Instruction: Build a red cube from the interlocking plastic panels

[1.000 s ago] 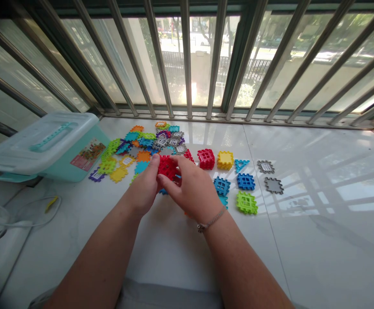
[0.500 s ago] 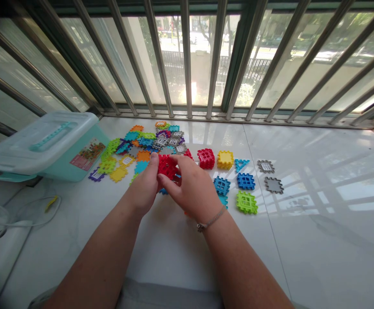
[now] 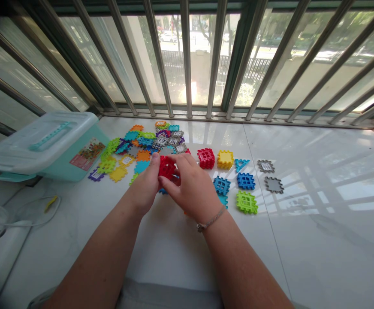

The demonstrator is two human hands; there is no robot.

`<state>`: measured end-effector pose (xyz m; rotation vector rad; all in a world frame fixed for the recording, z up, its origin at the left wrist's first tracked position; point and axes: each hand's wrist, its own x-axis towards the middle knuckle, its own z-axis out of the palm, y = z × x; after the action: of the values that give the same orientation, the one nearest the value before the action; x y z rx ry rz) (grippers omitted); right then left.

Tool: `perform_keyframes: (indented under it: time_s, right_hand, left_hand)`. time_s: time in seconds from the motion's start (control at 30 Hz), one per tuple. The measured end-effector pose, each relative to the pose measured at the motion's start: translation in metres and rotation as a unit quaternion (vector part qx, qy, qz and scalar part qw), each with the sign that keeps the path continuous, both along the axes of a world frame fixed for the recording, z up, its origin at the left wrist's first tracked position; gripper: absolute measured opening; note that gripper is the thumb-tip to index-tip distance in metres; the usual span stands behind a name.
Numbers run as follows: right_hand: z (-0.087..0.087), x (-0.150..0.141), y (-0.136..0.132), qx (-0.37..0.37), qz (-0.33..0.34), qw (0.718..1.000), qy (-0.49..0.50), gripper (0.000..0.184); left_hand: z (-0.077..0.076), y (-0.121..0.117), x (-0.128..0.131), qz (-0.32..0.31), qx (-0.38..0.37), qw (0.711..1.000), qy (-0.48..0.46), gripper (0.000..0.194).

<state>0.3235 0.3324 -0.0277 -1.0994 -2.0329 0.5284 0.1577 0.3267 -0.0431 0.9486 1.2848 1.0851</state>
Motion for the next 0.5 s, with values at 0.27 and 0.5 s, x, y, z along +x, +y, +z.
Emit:
perform_keyframes:
  time_s: [0.27,0.5]
  right_hand:
    - [0.001,-0.001,-0.001,-0.023,0.021,1.000,0.000,0.044]
    - [0.004,0.001,-0.001,-0.038,0.045,0.998,0.010,0.046]
  left_hand:
    - [0.012,-0.003,0.003,-0.004,0.004,0.990,0.139,0.085]
    - [0.014,-0.001,0.002,-0.035,0.018,0.987,0.153,0.093]
